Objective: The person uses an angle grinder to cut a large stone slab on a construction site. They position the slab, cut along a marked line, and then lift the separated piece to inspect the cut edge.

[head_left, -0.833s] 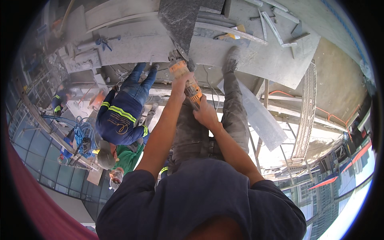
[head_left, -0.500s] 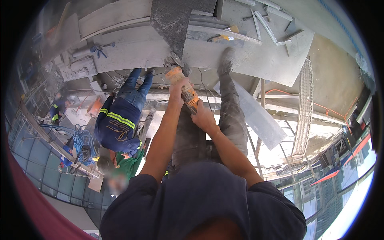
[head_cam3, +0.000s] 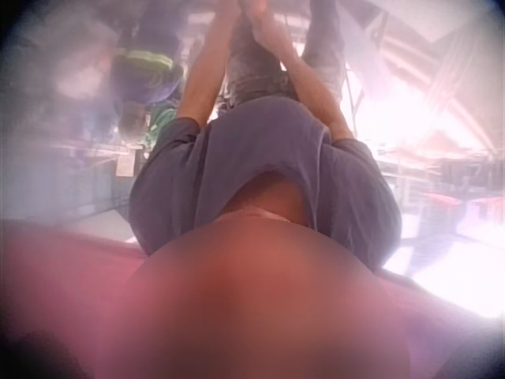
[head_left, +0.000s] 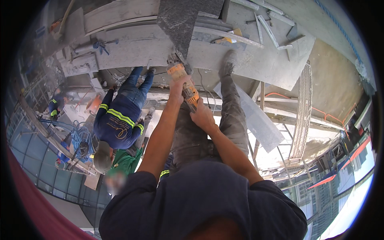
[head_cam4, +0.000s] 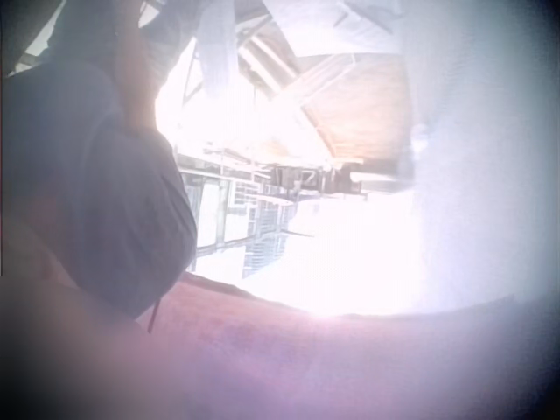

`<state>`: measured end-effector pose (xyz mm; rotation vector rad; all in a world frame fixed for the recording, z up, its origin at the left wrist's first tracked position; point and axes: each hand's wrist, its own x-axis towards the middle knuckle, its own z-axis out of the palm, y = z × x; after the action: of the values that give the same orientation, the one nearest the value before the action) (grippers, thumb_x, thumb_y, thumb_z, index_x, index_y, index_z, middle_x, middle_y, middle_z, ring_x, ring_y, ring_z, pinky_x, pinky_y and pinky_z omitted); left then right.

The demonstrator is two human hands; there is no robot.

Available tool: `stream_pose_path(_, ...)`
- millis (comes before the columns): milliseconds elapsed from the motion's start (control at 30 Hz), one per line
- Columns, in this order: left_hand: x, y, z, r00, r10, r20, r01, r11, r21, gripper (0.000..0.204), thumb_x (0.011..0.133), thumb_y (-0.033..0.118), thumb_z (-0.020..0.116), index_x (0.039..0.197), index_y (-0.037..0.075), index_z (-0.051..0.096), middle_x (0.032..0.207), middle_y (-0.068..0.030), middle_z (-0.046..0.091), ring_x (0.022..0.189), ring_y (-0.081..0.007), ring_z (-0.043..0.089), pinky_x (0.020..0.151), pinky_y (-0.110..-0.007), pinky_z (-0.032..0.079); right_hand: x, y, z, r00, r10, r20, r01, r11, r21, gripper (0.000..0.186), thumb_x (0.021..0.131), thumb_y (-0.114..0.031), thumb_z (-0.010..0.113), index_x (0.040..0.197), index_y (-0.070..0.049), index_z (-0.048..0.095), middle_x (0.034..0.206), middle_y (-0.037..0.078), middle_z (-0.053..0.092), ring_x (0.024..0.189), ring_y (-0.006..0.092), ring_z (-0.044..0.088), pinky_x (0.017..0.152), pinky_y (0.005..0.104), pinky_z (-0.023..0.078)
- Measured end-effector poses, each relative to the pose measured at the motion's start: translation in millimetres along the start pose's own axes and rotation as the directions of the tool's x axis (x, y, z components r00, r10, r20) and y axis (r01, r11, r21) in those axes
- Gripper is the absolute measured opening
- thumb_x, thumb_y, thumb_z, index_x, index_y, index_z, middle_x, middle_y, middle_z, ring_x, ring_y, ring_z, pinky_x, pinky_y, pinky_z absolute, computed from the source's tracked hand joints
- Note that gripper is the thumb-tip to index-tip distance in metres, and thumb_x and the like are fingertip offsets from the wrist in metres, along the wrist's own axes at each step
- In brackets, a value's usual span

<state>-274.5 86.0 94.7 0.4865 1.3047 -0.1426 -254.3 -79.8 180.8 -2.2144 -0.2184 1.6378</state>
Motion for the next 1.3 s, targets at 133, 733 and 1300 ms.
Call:
stream_pose_path(133,4,-9,-6,1.0,-0.008,-0.004,0.008,0.999,-0.037,0.036,0.09,0.017,0.084,0.117,0.002,0.065,0.099,-0.0119,0.074,0.092,-0.0286,0.078,0.078,-0.042,0.065,-6,-2,-4,1.0,0.0,-0.008,0.0,1.0,0.018,0.077,0.087,-0.018,0.079,0.147,0.006,0.038,0.099,0.035,0.073,0.097,0.055,0.071,0.084,0.063,0.056)
stream_pose_path(733,10,-4,-15,0.995,-0.013,0.098,0.019,0.998,-0.057,0.029,0.09,0.017,0.082,0.111,0.005,0.065,0.092,-0.0095,0.073,0.081,-0.0249,0.076,0.07,-0.041,0.064,-3,-10,4,0.999,0.033,-0.017,-0.034,0.998,-0.054,0.076,0.088,-0.019,0.08,0.147,0.005,0.037,0.099,0.033,0.074,0.096,0.055,0.072,0.084,0.063,0.057)
stream_pose_path(1300,-41,29,-9,0.954,0.248,-0.169,-0.267,0.959,-0.1,0.033,0.087,0.005,0.083,0.114,-0.001,0.065,0.102,-0.0115,0.073,0.089,-0.0263,0.077,0.082,-0.038,0.064,-13,-36,-12,0.996,-0.091,0.007,0.091,0.994,-0.065,0.101,0.086,-0.019,0.079,0.168,-0.01,0.02,0.114,0.032,0.074,0.096,0.0556,0.071,0.085,0.0621,0.056)
